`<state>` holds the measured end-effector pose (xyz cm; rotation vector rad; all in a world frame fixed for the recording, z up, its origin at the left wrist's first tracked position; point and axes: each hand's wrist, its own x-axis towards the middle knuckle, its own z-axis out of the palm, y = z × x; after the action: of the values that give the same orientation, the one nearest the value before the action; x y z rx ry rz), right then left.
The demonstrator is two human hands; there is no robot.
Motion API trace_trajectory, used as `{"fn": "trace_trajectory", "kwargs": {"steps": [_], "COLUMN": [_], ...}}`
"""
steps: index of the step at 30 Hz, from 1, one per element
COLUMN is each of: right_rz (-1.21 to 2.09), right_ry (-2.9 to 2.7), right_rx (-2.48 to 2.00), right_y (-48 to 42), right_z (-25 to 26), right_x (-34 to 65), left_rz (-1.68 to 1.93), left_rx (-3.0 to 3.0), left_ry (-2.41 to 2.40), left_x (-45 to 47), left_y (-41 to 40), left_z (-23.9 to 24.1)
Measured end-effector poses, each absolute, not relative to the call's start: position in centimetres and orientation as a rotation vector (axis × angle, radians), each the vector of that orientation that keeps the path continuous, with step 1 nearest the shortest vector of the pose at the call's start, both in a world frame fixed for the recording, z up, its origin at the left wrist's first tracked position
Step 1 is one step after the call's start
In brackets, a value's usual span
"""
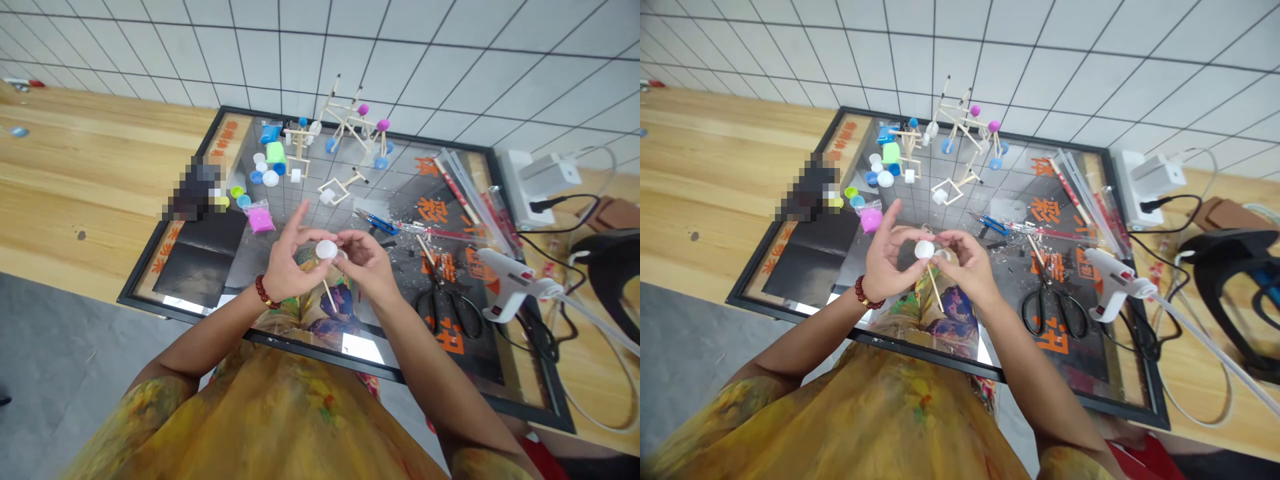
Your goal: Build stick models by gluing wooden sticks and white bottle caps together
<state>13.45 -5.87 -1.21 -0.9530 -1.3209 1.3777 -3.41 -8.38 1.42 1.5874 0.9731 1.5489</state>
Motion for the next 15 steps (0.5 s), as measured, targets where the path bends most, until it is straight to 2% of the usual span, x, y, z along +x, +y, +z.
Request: {"fn": "trace_trajectory", "kwargs": {"steps": [9, 12, 15], "right_rz": [1.041, 1.139, 1.407], "right_ry": [-1.652, -1.575, -1.317], "right_rx": [-0.964, -1.003, -1.051], "right_y": [-6.1, -6.2, -6.2], "right_z": [-1.4, -1.1, -0.8], "right_x": [13.5, 13.2, 13.0], "left_rz": [1.499, 1.476, 1.454], "left_rx": [1.604, 1.476, 1.258], "left_ry": [1.031, 0.969, 0.902], "left_x": [-4.1, -4.0, -4.2], "left_y": [-8.2, -7.9, -7.4], "left_z": [0.8, 0.4, 0.2]}}
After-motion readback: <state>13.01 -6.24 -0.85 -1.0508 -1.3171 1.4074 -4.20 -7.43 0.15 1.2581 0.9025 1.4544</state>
